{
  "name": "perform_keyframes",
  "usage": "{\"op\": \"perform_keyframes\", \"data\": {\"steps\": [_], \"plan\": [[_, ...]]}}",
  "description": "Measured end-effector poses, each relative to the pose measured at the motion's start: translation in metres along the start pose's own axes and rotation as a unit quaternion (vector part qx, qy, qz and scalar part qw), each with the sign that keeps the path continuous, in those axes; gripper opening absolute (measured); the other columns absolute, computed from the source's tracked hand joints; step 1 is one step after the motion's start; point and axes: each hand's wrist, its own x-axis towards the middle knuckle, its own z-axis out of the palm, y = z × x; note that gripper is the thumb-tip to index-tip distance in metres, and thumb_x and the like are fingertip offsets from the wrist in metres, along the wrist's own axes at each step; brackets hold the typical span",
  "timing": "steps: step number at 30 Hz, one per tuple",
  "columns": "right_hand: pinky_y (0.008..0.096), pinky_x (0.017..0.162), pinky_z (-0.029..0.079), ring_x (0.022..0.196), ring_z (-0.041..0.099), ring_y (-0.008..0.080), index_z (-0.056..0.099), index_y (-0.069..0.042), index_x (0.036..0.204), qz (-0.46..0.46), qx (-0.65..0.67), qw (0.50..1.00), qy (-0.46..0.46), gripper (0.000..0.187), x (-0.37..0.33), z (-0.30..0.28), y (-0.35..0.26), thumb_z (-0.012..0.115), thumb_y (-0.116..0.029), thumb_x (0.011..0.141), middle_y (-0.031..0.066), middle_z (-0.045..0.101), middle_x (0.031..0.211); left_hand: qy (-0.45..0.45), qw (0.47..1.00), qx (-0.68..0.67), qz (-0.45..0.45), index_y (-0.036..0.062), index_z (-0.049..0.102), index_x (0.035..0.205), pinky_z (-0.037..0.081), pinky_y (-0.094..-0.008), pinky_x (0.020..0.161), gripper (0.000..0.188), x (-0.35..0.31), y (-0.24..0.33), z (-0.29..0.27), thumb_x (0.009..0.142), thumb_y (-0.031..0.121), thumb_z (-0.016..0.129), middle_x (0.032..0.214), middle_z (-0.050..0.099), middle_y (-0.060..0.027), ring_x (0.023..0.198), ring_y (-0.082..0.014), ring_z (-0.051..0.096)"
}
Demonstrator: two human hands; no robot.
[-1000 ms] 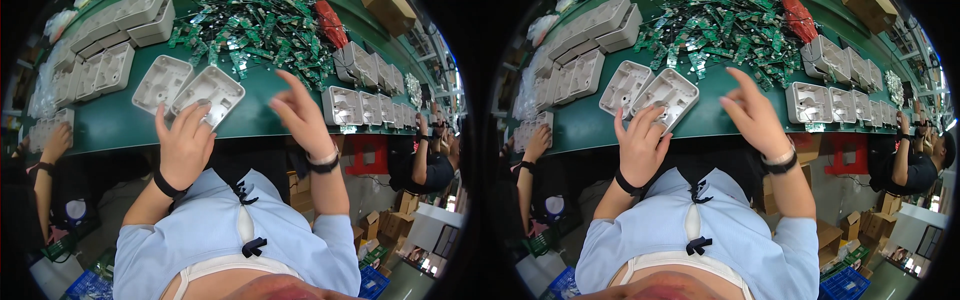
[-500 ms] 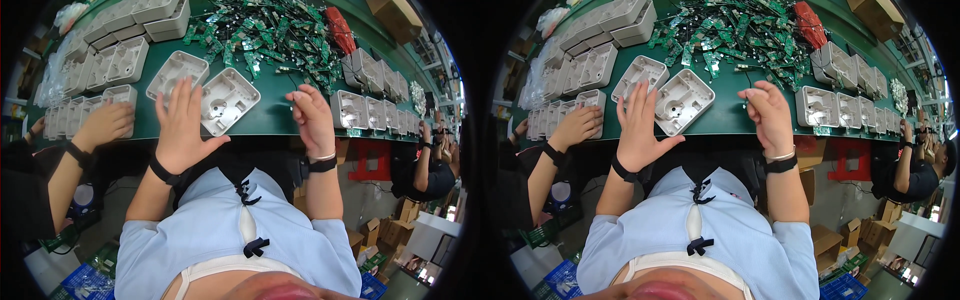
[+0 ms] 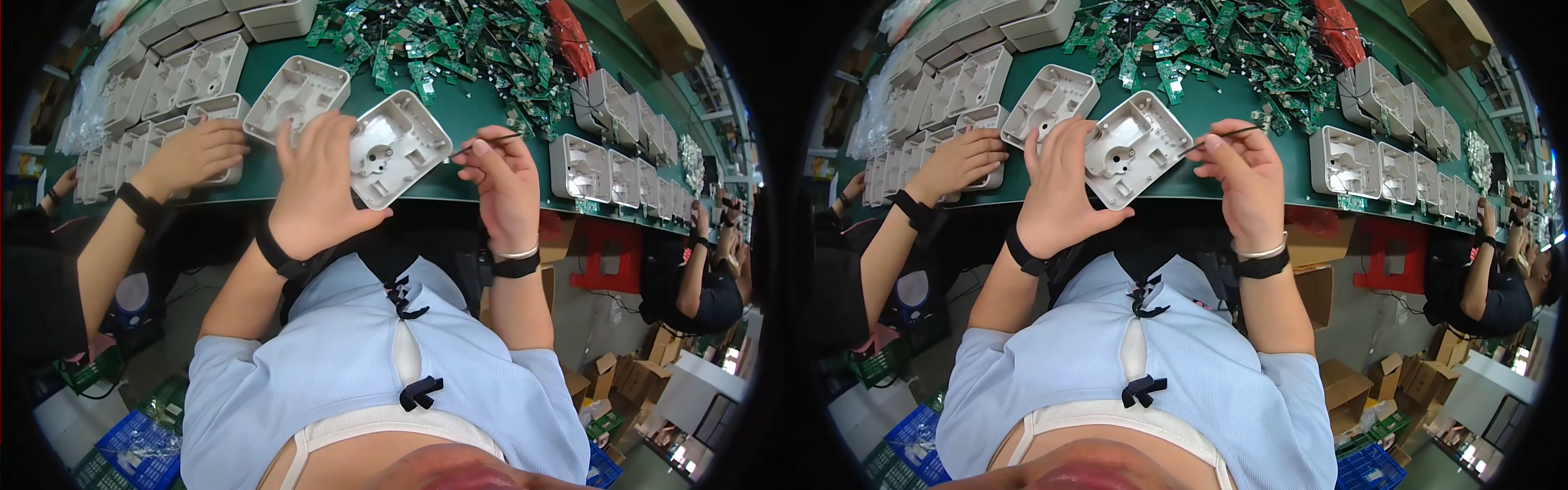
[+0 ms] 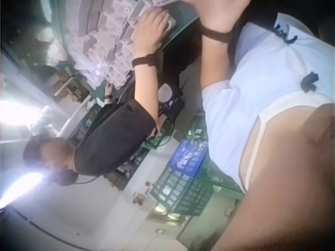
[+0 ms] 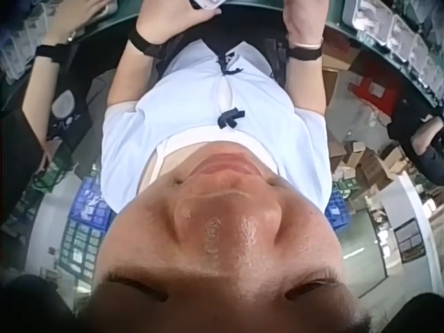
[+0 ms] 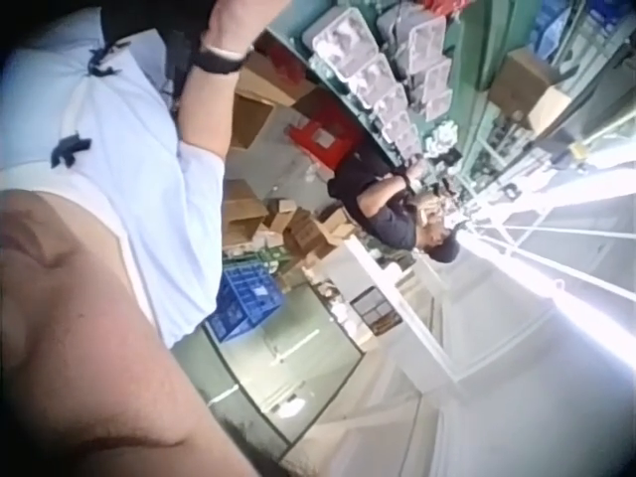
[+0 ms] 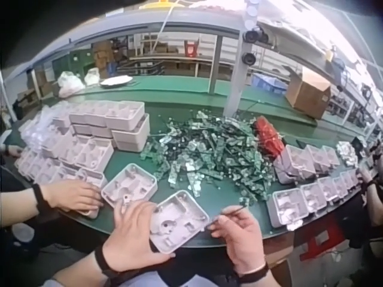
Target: The person picks up a plastic housing and a circuit board, threads the wire through a hole in the housing, and presses the board into place. They place the assembly on the table and repeat the process with another unit.
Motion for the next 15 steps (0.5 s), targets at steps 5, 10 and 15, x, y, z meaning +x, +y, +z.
{"op": "perform_keyframes", "data": {"steps": [5,10,15], "plan": [[0.0301,0.083,0.056,0.094,0.073,0.0200,0.072,0.003,0.107,-0.183,-0.262,0.948,0.000,0.013,-0.012,0.024,0.017,0.074,0.003,0.094,0.0114,0.077,0.106,0.003,1.000,0.000,0.026,0.0019,0.041,0.151,0.016,-0.0630,0.123,0.115,0.007,0.006,-0.004,0.059,0.039,0.098,0.152,0.048,-0.0189,0.144,-0.0389,0.044],[0.0296,0.082,0.055,0.093,0.072,0.0184,0.077,0.002,0.102,-0.295,-0.403,0.866,-0.020,0.017,-0.012,0.030,0.028,0.079,0.008,0.087,0.0103,0.078,0.101,0.005,0.998,-0.037,0.058,0.0036,0.038,0.155,0.025,-0.0560,0.122,0.114,0.009,0.012,-0.007,0.062,0.031,0.097,0.154,0.047,-0.0198,0.141,-0.0393,0.047],[0.0305,0.082,0.056,0.092,0.073,0.0203,0.077,0.001,0.102,-0.306,-0.433,0.847,-0.021,0.017,-0.009,0.032,0.029,0.078,0.008,0.086,0.0111,0.078,0.098,0.043,0.993,-0.097,0.047,0.0005,0.035,0.155,0.033,-0.0528,0.119,0.110,0.009,0.018,-0.003,0.065,0.021,0.094,0.154,0.045,-0.0228,0.138,-0.0406,0.049]]}}
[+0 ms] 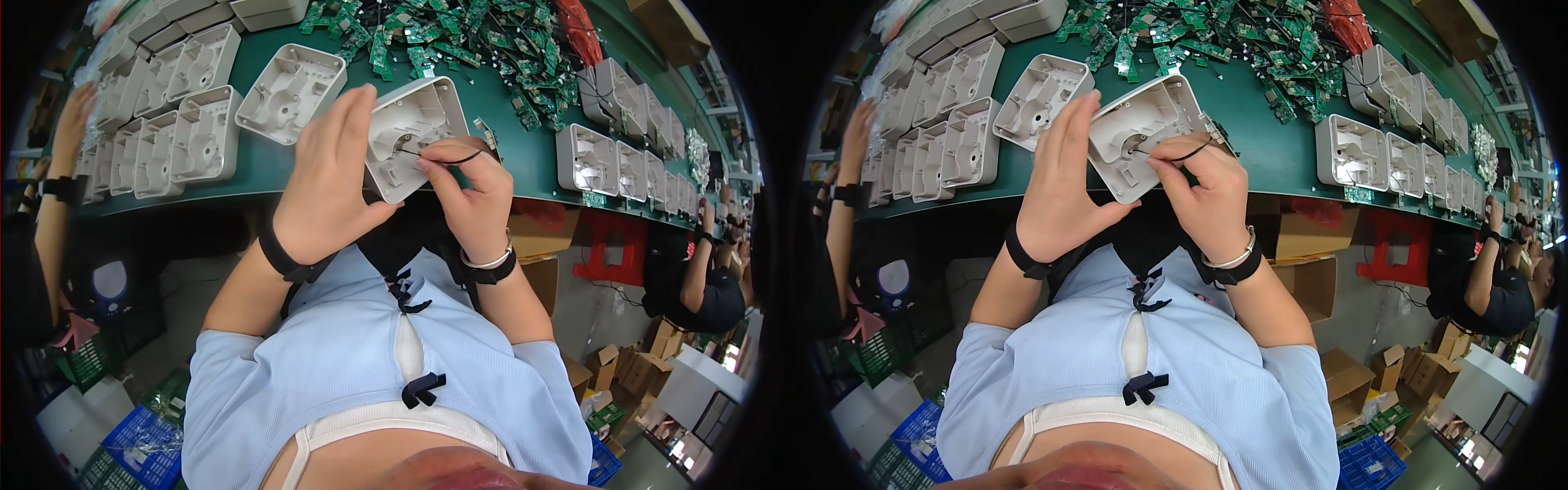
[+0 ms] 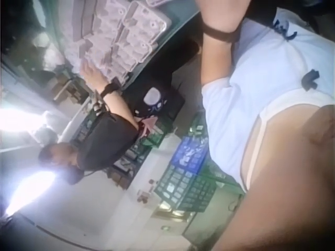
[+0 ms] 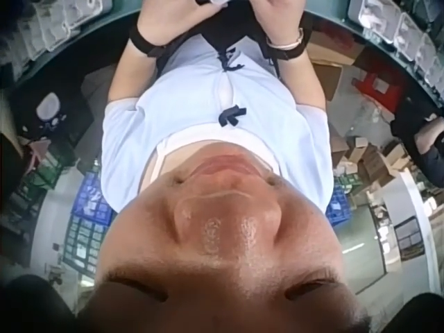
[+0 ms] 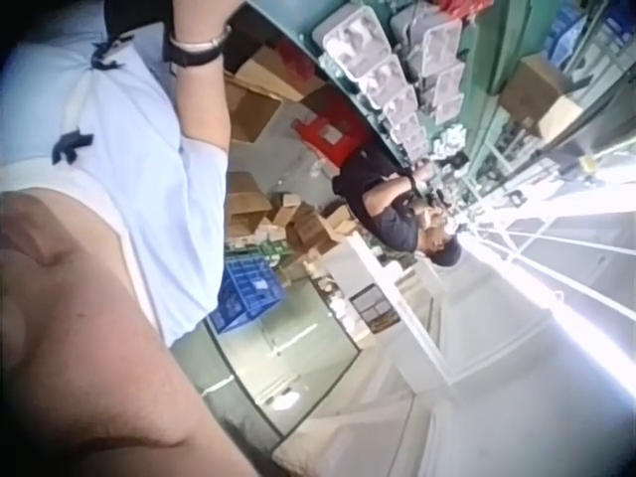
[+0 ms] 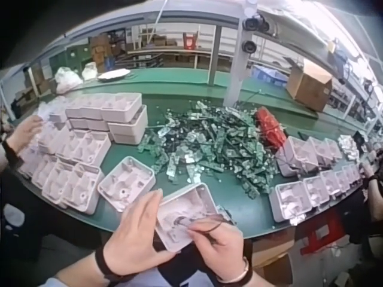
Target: The person picks up a plastic housing and a circuit board, threads the wire through a hole in the housing, and presses the board into place. They place the assembly on the table and repeat the process with another unit.
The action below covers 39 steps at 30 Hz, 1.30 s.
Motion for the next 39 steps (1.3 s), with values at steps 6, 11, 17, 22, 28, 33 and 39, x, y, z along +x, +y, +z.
{"op": "perform_keyframes", "data": {"steps": [6,11,17,22,28,33,39], "plan": [[0.0337,0.081,0.057,0.088,0.074,0.0265,0.077,-0.001,0.099,-0.093,-0.086,0.991,-0.039,0.020,0.001,0.006,-0.011,0.079,0.009,0.083,0.0102,0.078,0.094,0.039,0.997,-0.065,-0.006,0.0035,0.034,0.156,0.039,-0.0518,0.117,0.108,-0.001,-0.004,0.008,0.065,0.011,0.092,0.161,0.033,-0.0251,0.144,-0.0462,0.043],[0.0345,0.079,0.057,0.087,0.073,0.0259,0.076,-0.001,0.098,-0.146,-0.119,0.982,0.022,0.021,0.001,0.013,-0.003,0.081,0.008,0.080,0.0093,0.078,0.091,0.051,0.993,-0.109,-0.013,0.0083,0.032,0.157,0.043,-0.0503,0.116,0.109,-0.003,-0.001,0.015,0.065,0.006,0.090,0.162,0.030,-0.0251,0.146,-0.0473,0.040],[0.0342,0.078,0.057,0.085,0.073,0.0253,0.076,-0.002,0.096,-0.089,-0.081,0.990,0.075,0.020,-0.001,0.022,-0.001,0.083,0.007,0.079,0.0096,0.077,0.092,0.045,0.988,-0.149,-0.020,0.0111,0.030,0.158,0.046,-0.0485,0.113,0.107,-0.006,-0.002,0.022,0.067,0.004,0.088,0.161,0.031,-0.0251,0.144,-0.0474,0.043],[0.0340,0.077,0.057,0.084,0.072,0.0264,0.076,-0.001,0.097,-0.035,-0.064,0.997,0.041,0.016,0.001,0.026,-0.003,0.081,0.004,0.082,0.0103,0.076,0.093,0.050,0.987,-0.148,-0.025,0.0105,0.031,0.157,0.052,-0.0471,0.107,0.104,-0.005,-0.001,0.019,0.069,0.004,0.085,0.160,0.033,-0.0240,0.140,-0.0460,0.049],[0.0348,0.078,0.057,0.086,0.072,0.0249,0.077,-0.001,0.102,-0.034,-0.088,0.995,-0.032,0.015,0.007,0.013,-0.009,0.078,0.002,0.087,0.0118,0.075,0.094,0.035,0.990,-0.122,-0.061,0.0096,0.032,0.155,0.058,-0.0467,0.095,0.101,-0.008,0.002,0.009,0.069,0.004,0.085,0.158,0.034,-0.0228,0.129,-0.0468,0.058],[0.0372,0.098,0.050,0.115,0.064,0.0235,0.074,0.005,0.119,0.061,0.092,0.992,0.068,0.026,-0.013,0.009,0.001,0.071,-0.010,0.098,0.0134,0.070,0.120,0.018,0.987,-0.154,-0.052,0.0104,0.033,0.154,0.059,-0.0473,0.092,0.102,-0.008,0.000,0.009,0.068,0.003,0.085,0.158,0.035,-0.0212,0.124,-0.0475,0.059],[0.0338,0.094,0.046,0.109,0.058,0.0217,0.067,0.008,0.127,0.131,0.317,0.937,0.063,0.049,-0.010,0.001,0.010,0.053,-0.035,0.109,0.0135,0.066,0.127,-0.015,0.982,-0.175,-0.071,0.0123,0.033,0.155,0.057,-0.0461,0.097,0.105,-0.007,0.001,0.007,0.067,0.003,0.088,0.160,0.036,-0.0187,0.134,-0.0450,0.053]]}}
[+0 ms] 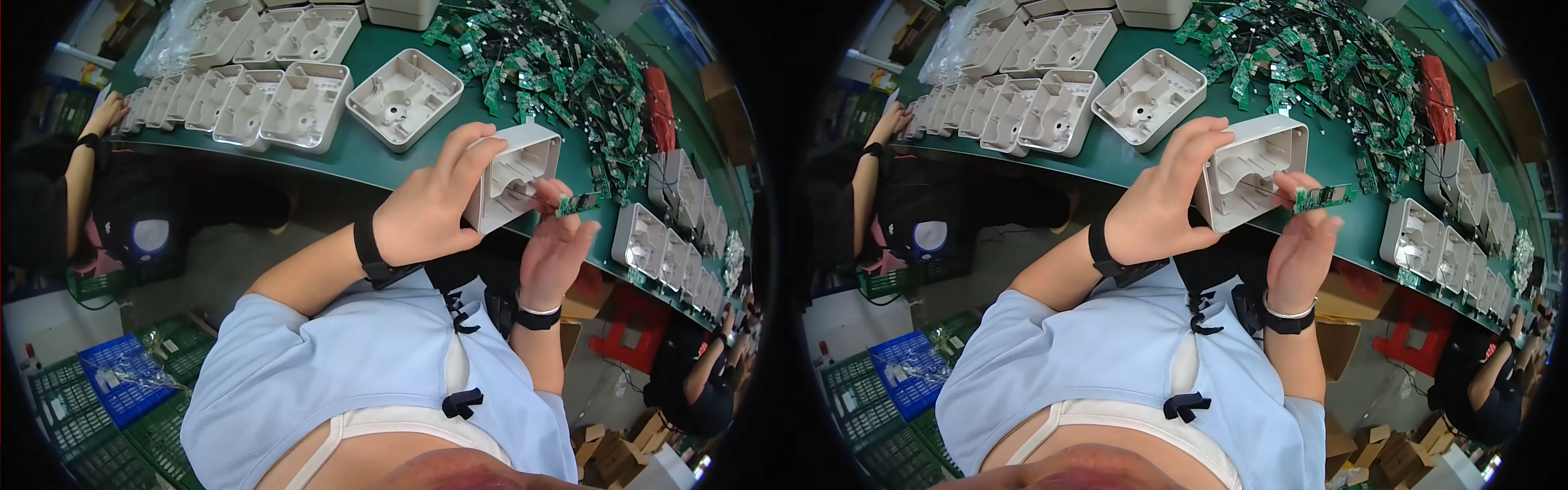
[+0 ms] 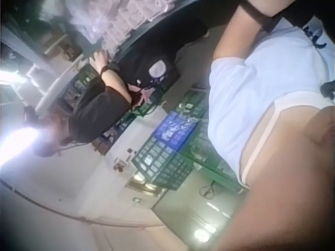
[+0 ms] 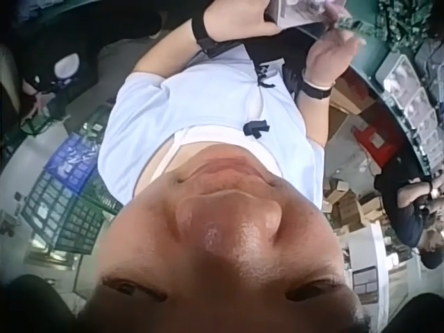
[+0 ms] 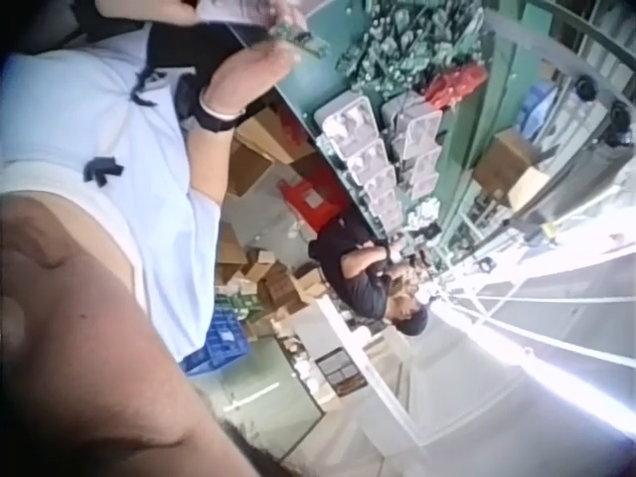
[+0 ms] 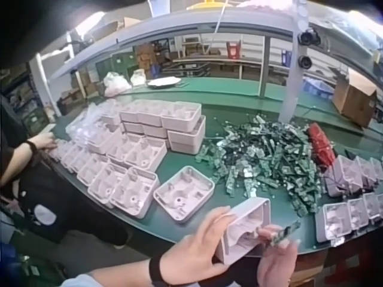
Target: The person picks up a plastic housing and a circuit board, threads the wire through a hole in the housing, and presses the board into place. They place the assembly on the table and repeat the process with another unit.
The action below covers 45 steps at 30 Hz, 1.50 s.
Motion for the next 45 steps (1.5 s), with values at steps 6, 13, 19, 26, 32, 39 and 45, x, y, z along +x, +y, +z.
{"op": "perform_keyframes", "data": {"steps": [6,13,19,26,32,39,45], "plan": [[0.0329,0.086,0.045,0.093,0.054,0.0191,0.067,0.007,0.124,0.103,0.081,0.991,-0.024,0.053,0.002,-0.009,-0.008,0.054,-0.042,0.110,0.0144,0.066,0.122,0.009,1.000,0.005,0.006,0.0121,0.032,0.156,0.057,-0.0463,0.095,0.105,0.002,-0.004,-0.001,0.067,0.005,0.087,0.158,0.037,-0.0190,0.132,-0.0448,0.055],[0.0329,0.086,0.049,0.100,0.060,0.0192,0.069,0.003,0.110,0.148,0.118,0.972,-0.139,0.028,0.003,-0.020,-0.020,0.068,-0.024,0.102,0.0136,0.066,0.116,-0.011,1.000,-0.022,-0.013,0.0096,0.031,0.156,0.054,-0.0453,0.101,0.107,0.003,-0.008,-0.002,0.066,0.011,0.089,0.157,0.037,-0.0199,0.134,-0.0440,0.055],[0.0292,0.082,0.053,0.102,0.067,0.0196,0.068,0.002,0.109,0.072,-0.028,0.992,-0.100,0.017,0.008,-0.034,-0.013,0.072,-0.010,0.097,0.0144,0.068,0.113,0.009,0.999,0.041,0.016,0.0060,0.030,0.155,0.051,-0.0449,0.106,0.106,0.006,-0.008,-0.013,0.068,0.015,0.090,0.154,0.038,-0.0232,0.134,-0.0448,0.053],[0.0300,0.089,0.052,0.097,0.068,0.0198,0.069,0.000,0.105,0.215,0.024,0.962,-0.168,0.017,0.009,-0.030,-0.028,0.073,0.004,0.089,0.0152,0.072,0.109,0.030,0.996,0.055,0.066,0.0052,0.030,0.155,0.046,-0.0451,0.112,0.107,0.005,-0.018,0.000,0.068,0.015,0.092,0.154,0.039,-0.0236,0.139,-0.0426,0.049],[0.0317,0.094,0.050,0.099,0.066,0.0191,0.072,0.000,0.109,0.184,-0.035,0.954,-0.236,0.023,0.009,-0.032,-0.037,0.073,0.006,0.087,0.0114,0.071,0.110,0.017,0.999,0.017,0.039,0.0050,0.027,0.159,0.044,-0.0443,0.116,0.114,0.003,-0.016,0.000,0.067,0.012,0.094,0.155,0.040,-0.0189,0.141,-0.0336,0.050],[0.0346,0.093,0.049,0.099,0.064,0.0243,0.076,-0.004,0.110,-0.024,-0.280,0.907,-0.315,0.028,0.014,-0.036,-0.041,0.076,0.002,0.083,0.0081,0.069,0.108,-0.006,0.991,-0.109,-0.070,0.0078,0.029,0.158,0.055,-0.0410,0.105,0.110,0.001,-0.018,0.001,0.069,0.010,0.092,0.153,0.040,-0.0203,0.135,-0.0354,0.057],[0.0366,0.088,0.049,0.097,0.064,0.0290,0.078,-0.006,0.105,-0.134,-0.368,0.886,-0.247,0.027,-0.002,-0.024,-0.032,0.079,0.001,0.079,0.0090,0.069,0.106,-0.007,0.983,-0.166,-0.081,0.0087,0.028,0.159,0.060,-0.0374,0.099,0.111,0.001,-0.020,0.005,0.070,0.006,0.093,0.147,0.046,-0.0169,0.127,-0.0271,0.063]]}}
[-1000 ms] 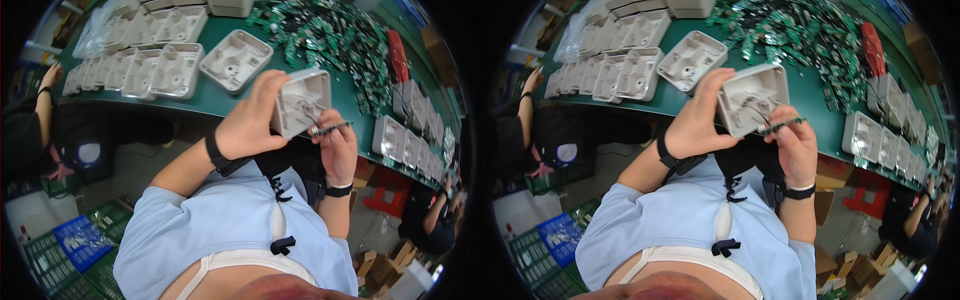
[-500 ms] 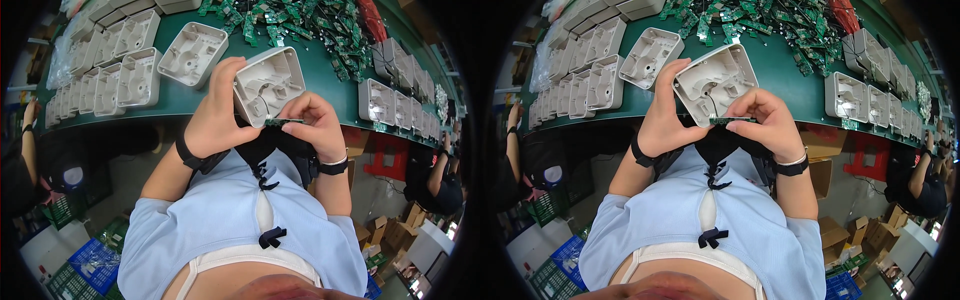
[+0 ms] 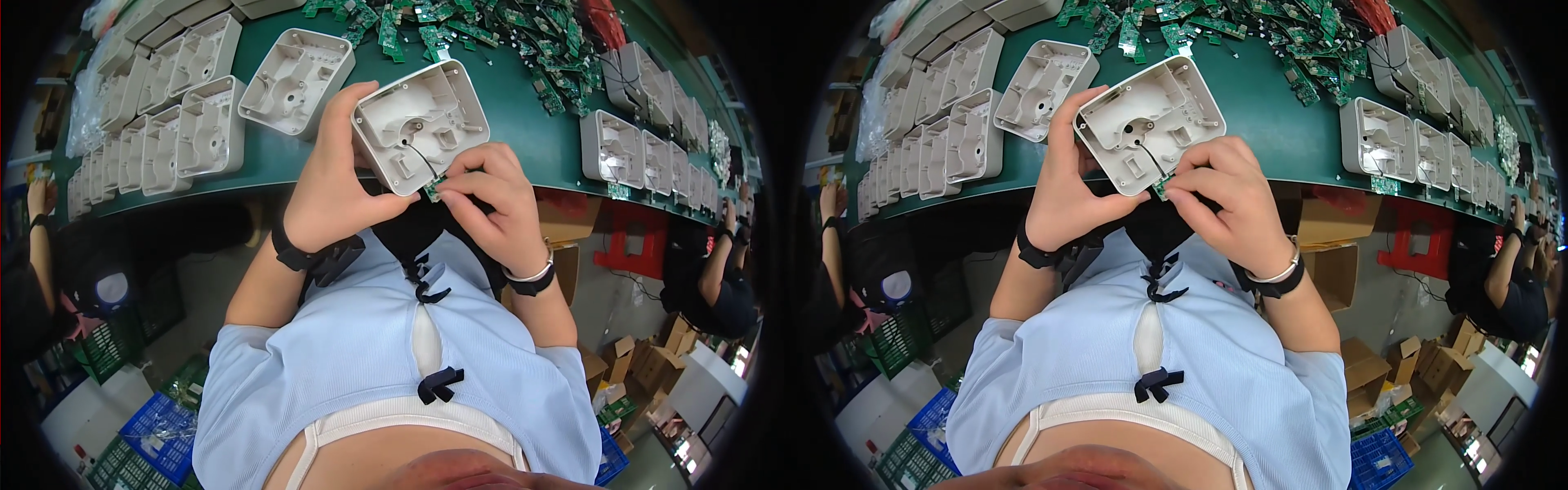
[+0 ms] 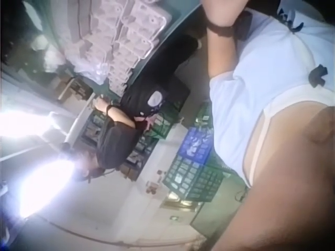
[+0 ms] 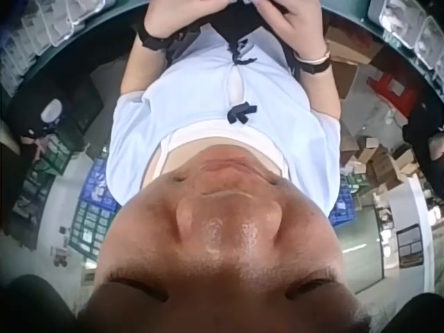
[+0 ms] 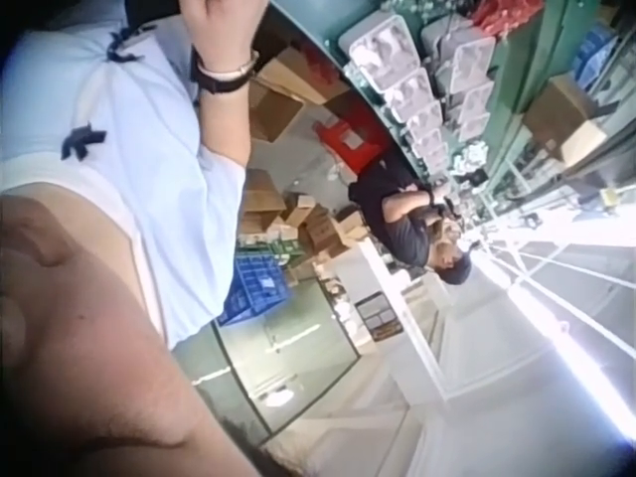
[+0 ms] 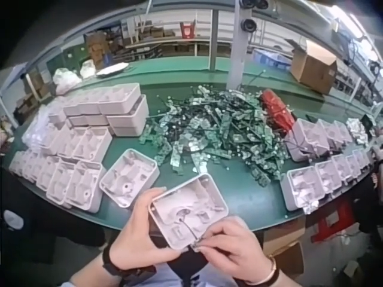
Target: The person picks up a plastic housing and a circuit board, threads the wire through a hole in the housing, and presses the board into place. They place the assembly on the table and repeat the process with another unit.
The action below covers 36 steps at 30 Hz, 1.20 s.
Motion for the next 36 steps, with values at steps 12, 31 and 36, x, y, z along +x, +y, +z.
{"op": "perform_keyframes", "data": {"steps": [12,31,36], "plan": [[0.0363,0.076,0.053,0.087,0.066,0.0264,0.077,-0.006,0.099,0.006,-0.090,0.995,0.031,0.022,0.001,-0.006,-0.016,0.082,-0.002,0.078,0.0058,0.074,0.102,-0.053,0.994,-0.099,-0.005,0.0079,0.025,0.159,0.059,-0.0415,0.101,0.110,0.007,0.001,0.010,0.070,0.003,0.091,0.147,0.048,-0.0156,0.129,-0.0272,0.063],[0.0364,0.069,0.054,0.080,0.065,0.0283,0.074,-0.004,0.100,0.050,-0.321,0.946,0.025,0.021,-0.035,-0.087,0.001,0.076,0.004,0.081,0.0074,0.074,0.101,0.158,0.875,0.446,0.102,0.0046,0.050,0.147,0.041,-0.0515,0.113,0.076,0.003,0.019,-0.049,0.083,0.023,0.087,0.154,0.046,-0.0233,0.137,-0.0418,0.052],[0.0379,0.072,0.056,0.085,0.067,0.0307,0.073,-0.004,0.108,0.065,-0.362,0.930,-0.009,0.024,-0.033,-0.085,-0.004,0.073,0.004,0.085,0.0094,0.073,0.112,0.122,0.800,0.584,0.067,0.0064,0.067,0.115,0.033,-0.0581,0.118,0.036,0.003,0.012,-0.056,0.085,0.019,0.084,0.150,0.054,-0.0166,0.134,-0.0376,0.054]]}}
